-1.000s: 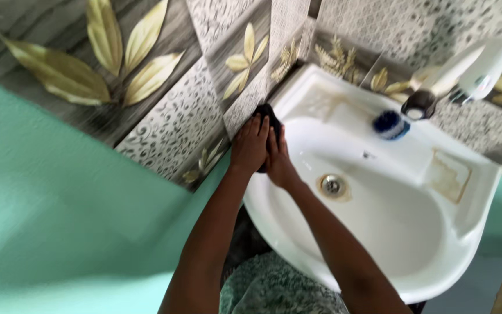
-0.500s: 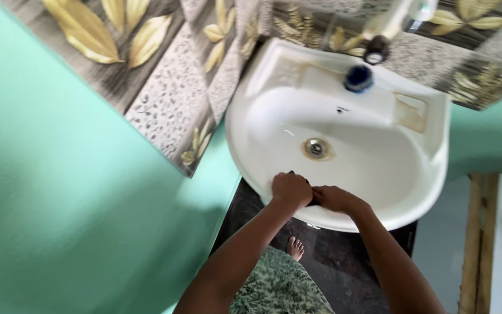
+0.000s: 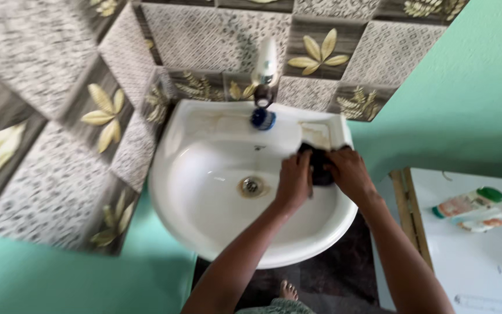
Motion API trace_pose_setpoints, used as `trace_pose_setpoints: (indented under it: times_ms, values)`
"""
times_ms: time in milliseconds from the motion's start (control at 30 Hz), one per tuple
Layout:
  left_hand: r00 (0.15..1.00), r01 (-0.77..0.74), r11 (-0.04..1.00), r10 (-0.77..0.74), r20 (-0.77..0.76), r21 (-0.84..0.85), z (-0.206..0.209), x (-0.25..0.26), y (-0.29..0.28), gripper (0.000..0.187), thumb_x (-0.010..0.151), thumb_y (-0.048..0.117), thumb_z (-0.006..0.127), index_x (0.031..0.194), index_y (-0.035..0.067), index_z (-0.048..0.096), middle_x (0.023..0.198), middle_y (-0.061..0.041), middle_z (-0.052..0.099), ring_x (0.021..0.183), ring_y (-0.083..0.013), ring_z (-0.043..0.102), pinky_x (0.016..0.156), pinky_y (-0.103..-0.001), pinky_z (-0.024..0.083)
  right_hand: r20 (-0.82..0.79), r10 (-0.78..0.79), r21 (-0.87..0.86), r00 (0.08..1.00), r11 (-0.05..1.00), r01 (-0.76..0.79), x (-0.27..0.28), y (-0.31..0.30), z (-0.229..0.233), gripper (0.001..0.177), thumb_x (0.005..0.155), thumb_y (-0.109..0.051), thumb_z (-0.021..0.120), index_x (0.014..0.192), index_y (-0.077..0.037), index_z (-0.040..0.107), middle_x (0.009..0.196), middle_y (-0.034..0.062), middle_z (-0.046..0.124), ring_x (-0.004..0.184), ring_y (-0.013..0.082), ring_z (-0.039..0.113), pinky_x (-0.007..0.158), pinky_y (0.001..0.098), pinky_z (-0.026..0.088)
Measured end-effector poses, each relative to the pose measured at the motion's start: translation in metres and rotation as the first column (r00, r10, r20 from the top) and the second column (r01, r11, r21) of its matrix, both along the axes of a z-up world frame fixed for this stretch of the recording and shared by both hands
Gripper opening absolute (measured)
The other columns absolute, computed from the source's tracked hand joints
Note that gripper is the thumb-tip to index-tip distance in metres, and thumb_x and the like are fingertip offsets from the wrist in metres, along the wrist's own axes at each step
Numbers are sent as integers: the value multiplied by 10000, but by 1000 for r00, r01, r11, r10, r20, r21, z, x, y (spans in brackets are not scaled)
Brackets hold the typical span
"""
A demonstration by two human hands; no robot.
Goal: The person washes a dark cloth in a bathroom sink, wrings it out, and uses it to wipe the patterned tiles above the sink. The person repeatedly rinses and wrings the cloth while continuing to wipe the wall tiles.
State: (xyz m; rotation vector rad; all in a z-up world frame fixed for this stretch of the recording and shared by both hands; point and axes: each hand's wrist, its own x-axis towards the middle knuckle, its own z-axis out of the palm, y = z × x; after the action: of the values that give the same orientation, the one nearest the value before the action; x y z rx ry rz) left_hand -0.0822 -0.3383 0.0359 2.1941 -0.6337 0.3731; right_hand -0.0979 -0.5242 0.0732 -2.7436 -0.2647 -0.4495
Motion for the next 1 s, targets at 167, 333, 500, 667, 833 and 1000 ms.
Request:
trace_pose_setpoints:
  times_ms: [167,333,500,667,833,1000]
  values:
    - [953,-258,936,206,223,240,-9,108,-39,689,845,210,640,1490,51,457,1533,-243,396,1358,-462,408,1024,-599,393,-36,-175,-210,984,964,163,112,-31,-20,600,855,-335,727,1430,-263,572,1558,83,417,1431,422,294,1109,639,317]
    - [980,-182,910,200,-10,374,-58,176,-76,657,925,315,615,1507,90,412,1596,-200,303,1438,-427,306,1086,-615,305,-200,-152,-242,968,965,102,161,-64,-88,759,879,-546,678,1559,-329,420,1674,77,278,1473,524,148,1116,639,262]
    - [970,-212,821,244,11,530,-65,152,-104,548,951,350,634,1442,148,500,1584,-169,395,1438,-380,391,1149,-571,335,65,32,-269,997,963,-14,164,-100,-117,672,903,-503,696,1495,-235,523,1604,169,433,1459,342,471,1238,544,393]
    - [993,-102,870,119,-5,483,-56,124,-131,592,902,293,661,1459,185,491,1490,-186,448,1380,-402,424,1075,-565,367,-231,-130,336,964,920,204,101,-121,-93,710,908,-459,708,1534,-207,487,1323,234,657,1148,439,646,959,500,532]
    - [995,42,849,13,-100,526,-46,80,-114,528,927,277,648,1426,187,501,1386,-157,519,1335,-386,477,1020,-564,434,-284,-179,309,942,913,266,35,-98,-88,788,889,-392,698,1584,-164,407,1108,259,724,1015,462,679,882,519,552]
    - [988,149,821,-101,-116,552,-48,1,-92,591,842,288,693,1382,156,491,1403,-219,468,1231,-427,501,877,-590,509,-155,-337,15,929,939,344,-43,-58,-110,729,871,-327,661,1507,-58,427,1379,289,607,987,477,688,865,526,572]
